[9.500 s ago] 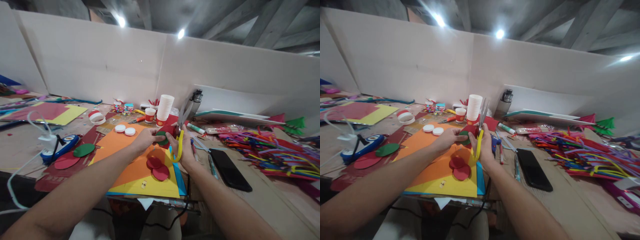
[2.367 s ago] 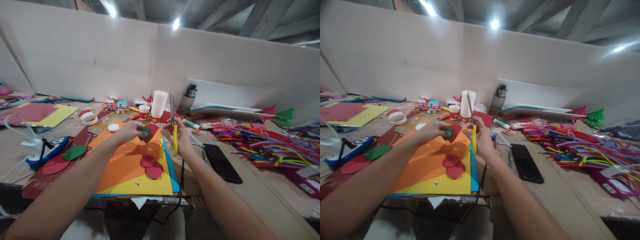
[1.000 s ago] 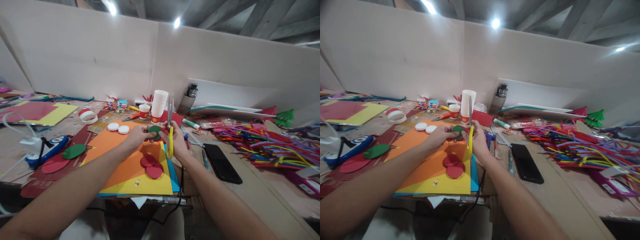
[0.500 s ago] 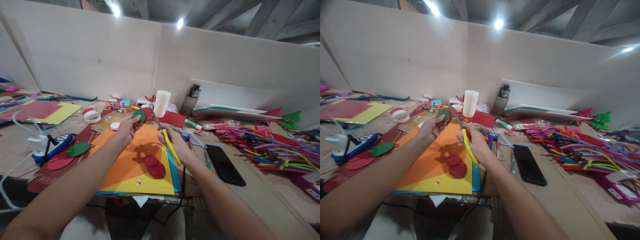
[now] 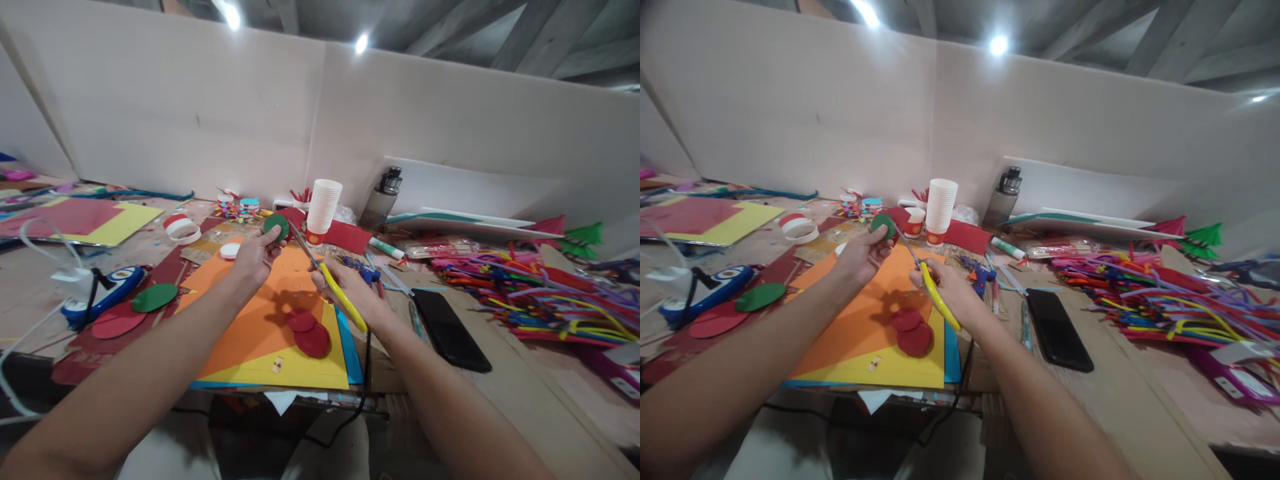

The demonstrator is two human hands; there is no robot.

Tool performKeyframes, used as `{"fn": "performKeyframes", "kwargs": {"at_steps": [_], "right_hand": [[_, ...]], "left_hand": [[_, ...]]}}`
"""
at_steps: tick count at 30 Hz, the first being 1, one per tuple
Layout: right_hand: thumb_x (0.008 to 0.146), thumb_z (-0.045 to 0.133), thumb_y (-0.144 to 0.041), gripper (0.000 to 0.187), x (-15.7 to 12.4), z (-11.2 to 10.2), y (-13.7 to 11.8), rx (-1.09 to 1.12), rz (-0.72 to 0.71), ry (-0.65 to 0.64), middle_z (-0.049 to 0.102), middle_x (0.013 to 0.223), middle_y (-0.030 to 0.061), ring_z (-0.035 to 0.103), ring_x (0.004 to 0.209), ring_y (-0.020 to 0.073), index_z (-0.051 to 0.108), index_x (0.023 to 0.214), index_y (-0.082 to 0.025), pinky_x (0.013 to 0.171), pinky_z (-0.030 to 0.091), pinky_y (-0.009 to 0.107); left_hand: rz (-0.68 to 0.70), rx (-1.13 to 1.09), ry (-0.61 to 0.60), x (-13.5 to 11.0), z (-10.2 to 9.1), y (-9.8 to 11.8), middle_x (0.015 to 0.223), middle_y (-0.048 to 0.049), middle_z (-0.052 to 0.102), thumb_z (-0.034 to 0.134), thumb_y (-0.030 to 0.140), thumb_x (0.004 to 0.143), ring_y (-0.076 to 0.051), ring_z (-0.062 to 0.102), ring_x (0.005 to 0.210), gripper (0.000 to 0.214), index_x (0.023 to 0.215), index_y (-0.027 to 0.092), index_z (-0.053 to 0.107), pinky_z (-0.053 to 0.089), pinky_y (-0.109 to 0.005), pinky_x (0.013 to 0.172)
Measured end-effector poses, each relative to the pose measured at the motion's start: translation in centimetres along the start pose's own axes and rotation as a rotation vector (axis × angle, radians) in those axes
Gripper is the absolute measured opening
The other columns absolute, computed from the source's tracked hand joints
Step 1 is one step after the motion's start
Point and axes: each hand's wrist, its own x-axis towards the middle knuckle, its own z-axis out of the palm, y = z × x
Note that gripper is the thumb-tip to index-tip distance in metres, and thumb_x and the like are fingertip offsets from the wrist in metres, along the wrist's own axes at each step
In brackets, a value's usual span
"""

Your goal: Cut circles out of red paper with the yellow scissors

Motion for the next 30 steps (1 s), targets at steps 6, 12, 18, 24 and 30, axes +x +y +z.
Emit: {"fn": "performKeyframes", "kwargs": {"at_steps": [6,12,18,24,30], "right_hand": [[0.09,0.049,-0.056,0.037,0.2,0.1,0.4,-0.02,0.031,0.019,0.051,0.073,-0.0012,0.047,0.06,0.0106,0.053,0.093,-0.019,0.054,0.035,0.022],[0.09,0.046,-0.058,0.039,0.9,0.4,1.2,-0.021,-0.042,0.109,0.051,0.073,-0.0006,0.047,0.062,0.0117,0.052,0.094,-0.02,0.057,0.037,0.024],[0.091,0.044,-0.057,0.038,1.0,0.5,1.3,-0.03,-0.074,0.15,0.052,0.078,0.001,0.048,0.069,0.0131,0.052,0.096,-0.02,0.062,0.039,0.025],[0.091,0.044,-0.055,0.038,0.9,0.5,1.2,-0.073,-0.091,0.164,0.052,0.082,0.0015,0.046,0.071,0.0135,0.052,0.095,-0.019,0.066,0.04,0.027],[0.09,0.045,-0.057,0.043,0.8,0.3,0.9,-0.114,-0.092,0.173,0.056,0.088,0.0042,0.051,0.081,0.0168,0.053,0.103,-0.017,0.078,0.043,0.03]], "left_hand": [[0.067,0.086,-0.022,-0.4,0.3,-0.5,0.064,0.0015,0.064,0.081,0.016,0.058,-0.006,0.055,0.049,0.027,0.076,0.013,0.061,0.03,-0.015,0.042],[0.023,0.156,-0.15,-1.4,0.8,-1.6,0.063,-0.0002,0.063,0.083,0.022,0.056,-0.006,0.052,0.05,0.027,0.074,0.011,0.065,0.034,-0.018,0.047],[-0.027,0.162,-0.216,-1.8,1.0,-1.9,0.07,-0.0017,0.066,0.085,0.022,0.054,-0.006,0.053,0.053,0.031,0.077,0.011,0.067,0.038,-0.019,0.051],[-0.032,0.187,-0.239,-1.8,0.8,-1.8,0.07,-0.0011,0.065,0.085,0.024,0.056,-0.006,0.052,0.053,0.03,0.076,0.012,0.067,0.037,-0.019,0.05],[-0.025,0.199,-0.254,-1.8,0.7,-1.8,0.071,-0.0004,0.065,0.085,0.024,0.057,-0.006,0.052,0.053,0.028,0.076,0.012,0.068,0.04,-0.019,0.051]]}}
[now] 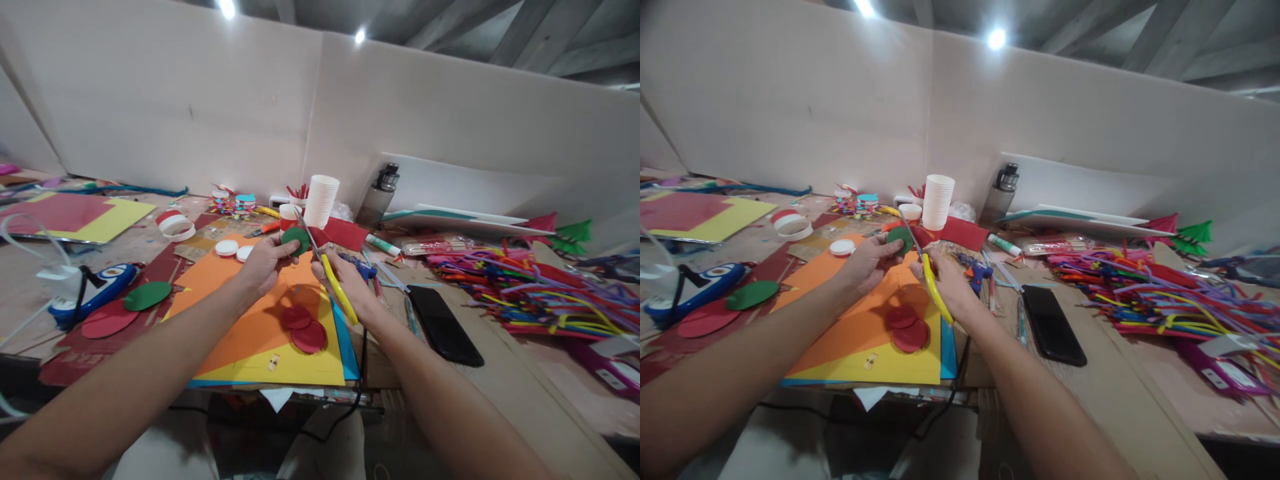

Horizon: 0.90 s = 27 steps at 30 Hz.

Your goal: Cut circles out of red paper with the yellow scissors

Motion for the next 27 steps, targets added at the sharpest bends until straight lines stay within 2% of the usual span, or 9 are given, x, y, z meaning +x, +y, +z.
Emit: {"fn": "performKeyframes", "kwargs": {"at_steps": [3,9,17,27], "right_hand": [[0.09,0.045,-0.057,0.044,0.0,-0.1,-0.1,0.0,-0.01,-0.003,0.056,0.089,0.0044,0.052,0.082,0.0171,0.054,0.103,-0.016,0.079,0.043,0.03],[0.09,0.045,-0.058,0.042,0.0,-0.3,0.1,-0.011,-0.016,-0.016,0.057,0.086,0.003,0.049,0.076,0.0147,0.055,0.095,-0.017,0.071,0.04,0.027],[0.089,0.047,-0.062,0.046,-0.1,-0.8,-0.2,-0.029,-0.012,-0.03,0.058,0.083,0.0029,0.047,0.073,0.0136,0.055,0.085,-0.017,0.068,0.036,0.026],[0.088,0.045,-0.065,0.05,-0.2,-1.2,-0.6,-0.032,-0.004,-0.062,0.056,0.079,0.0018,0.046,0.071,0.0134,0.057,0.087,-0.016,0.065,0.034,0.026]], "left_hand": [[-0.002,0.004,-0.001,0.0,-0.1,0.1,0.072,-0.0003,0.065,0.085,0.024,0.056,-0.006,0.052,0.053,0.029,0.076,0.012,0.068,0.041,-0.019,0.051],[-0.005,0.031,-0.003,0.0,-0.2,0.5,0.072,-0.0007,0.065,0.087,0.025,0.053,-0.006,0.053,0.051,0.031,0.074,0.012,0.067,0.043,-0.02,0.051],[-0.026,0.105,-0.041,0.3,-0.9,1.1,0.072,-0.0018,0.065,0.084,0.024,0.058,-0.006,0.053,0.053,0.026,0.075,0.012,0.068,0.042,-0.018,0.051],[-0.044,0.163,-0.058,0.4,-1.2,1.8,0.07,-0.0045,0.065,0.085,0.023,0.056,-0.008,0.053,0.055,0.028,0.075,0.01,0.069,0.04,-0.02,0.049]]}}
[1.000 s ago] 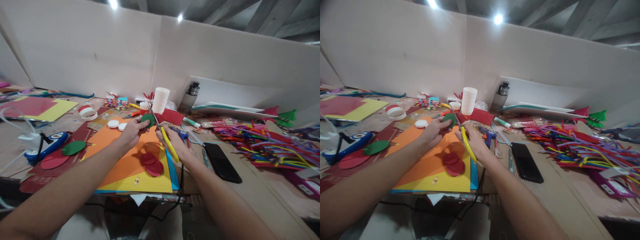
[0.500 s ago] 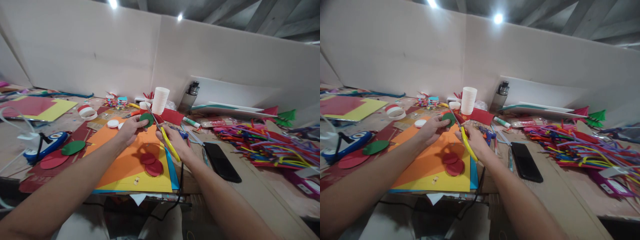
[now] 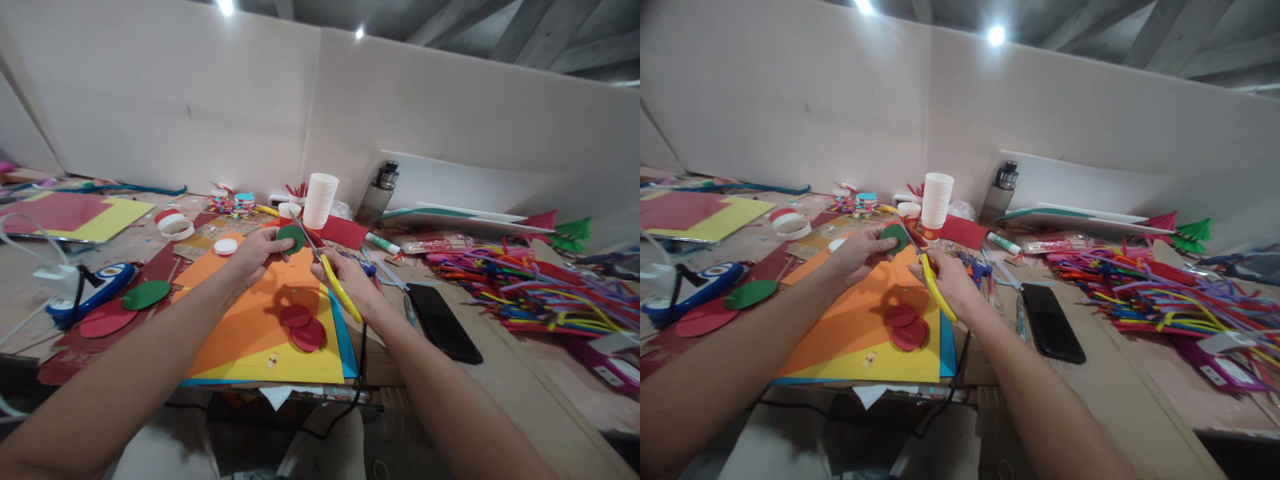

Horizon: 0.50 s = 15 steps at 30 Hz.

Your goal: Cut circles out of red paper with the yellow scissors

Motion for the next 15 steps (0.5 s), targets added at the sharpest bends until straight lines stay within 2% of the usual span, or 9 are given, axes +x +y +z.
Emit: {"fn": "performKeyframes", "kwargs": {"at_steps": [9,15], "right_hand": [[0.087,0.046,-0.066,0.051,-0.1,0.0,-0.2,-0.02,0.026,0.0,0.053,0.076,0.0007,0.043,0.069,0.0127,0.055,0.083,-0.016,0.063,0.032,0.025],[0.086,0.05,-0.062,0.048,0.0,0.1,0.0,-0.044,0.055,-0.013,0.056,0.076,0.001,0.044,0.068,0.0125,0.057,0.083,-0.015,0.064,0.033,0.025]], "left_hand": [[-0.003,0.034,-0.011,0.3,-0.4,0.1,0.069,-0.0052,0.065,0.085,0.026,0.055,-0.008,0.052,0.054,0.03,0.074,0.01,0.07,0.04,-0.02,0.049],[-0.059,0.108,-0.028,0.2,-0.9,1.1,0.068,-0.0049,0.064,0.086,0.025,0.052,-0.008,0.051,0.053,0.028,0.071,0.011,0.071,0.039,-0.019,0.047]]}}
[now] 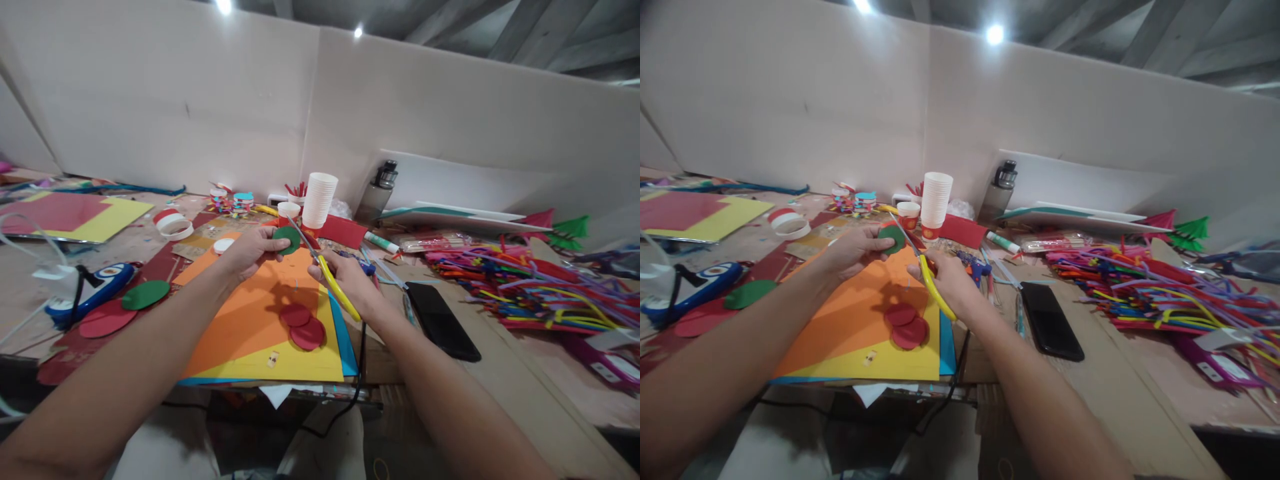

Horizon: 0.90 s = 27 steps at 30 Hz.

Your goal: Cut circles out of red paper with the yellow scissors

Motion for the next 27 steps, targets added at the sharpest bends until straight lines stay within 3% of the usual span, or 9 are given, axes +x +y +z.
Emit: {"fn": "performKeyframes", "kwargs": {"at_steps": [10,13,15,21,24,27], "right_hand": [[0.085,0.055,-0.058,0.045,0.0,0.1,0.6,-0.036,0.069,-0.099,0.063,0.072,0.0031,0.053,0.065,0.0147,0.069,0.085,-0.015,0.058,0.036,0.024],[0.084,0.06,-0.051,0.037,0.2,0.6,1.6,-0.101,0.152,-0.12,0.071,0.084,0.0078,0.062,0.074,0.0195,0.072,0.091,-0.017,0.062,0.042,0.026],[0.081,0.066,-0.046,0.034,0.2,1.0,2.1,-0.166,0.166,-0.105,0.073,0.096,0.0097,0.066,0.084,0.023,0.072,0.102,-0.02,0.067,0.044,0.028],[0.077,0.064,-0.02,0.035,0.0,1.9,2.1,-0.339,0.023,-0.174,0.072,0.099,0.0114,0.065,0.086,0.0234,0.067,0.113,-0.017,0.071,0.044,0.029],[0.078,0.06,-0.016,0.032,0.2,1.8,1.9,-0.343,-0.069,-0.214,0.072,0.099,0.01,0.064,0.089,0.0219,0.068,0.109,-0.017,0.076,0.045,0.029],[0.085,0.055,-0.022,0.025,1.2,1.5,2.2,-0.297,0.0,-0.085,0.071,0.103,0.0101,0.064,0.092,0.02,0.07,0.105,-0.017,0.083,0.045,0.029]], "left_hand": [[-0.114,0.252,-0.056,1.1,-2.4,-0.1,0.057,-0.0067,0.06,0.082,0.021,0.056,-0.009,0.05,0.048,0.02,0.058,0.012,0.064,0.031,-0.019,0.043],[-0.15,0.292,0.002,1.7,-3.7,-0.2,0.049,-0.0057,0.056,0.082,0.019,0.055,-0.008,0.044,0.039,0.023,0.053,0.013,0.06,0.017,-0.019,0.038],[-0.139,0.254,0.031,1.9,-4.5,-0.1,0.047,-0.0044,0.054,0.082,0.019,0.055,-0.008,0.042,0.037,0.021,0.056,0.013,0.062,0.016,-0.019,0.037],[-0.054,0.192,0.136,2.4,-5.3,-0.1,0.052,-0.0052,0.06,0.083,0.019,0.054,-0.008,0.045,0.039,0.019,0.06,0.013,0.066,0.022,-0.02,0.039],[-0.058,0.164,0.147,2.4,-5.0,-0.5,0.052,-0.0058,0.06,0.084,0.018,0.054,-0.008,0.045,0.038,0.02,0.063,0.013,0.066,0.021,-0.021,0.039],[-0.053,0.1,0.14,2.4,-4.7,-0.8,0.051,-0.0043,0.06,0.084,0.015,0.053,-0.008,0.044,0.037,0.021,0.063,0.014,0.065,0.019,-0.021,0.038]]}}
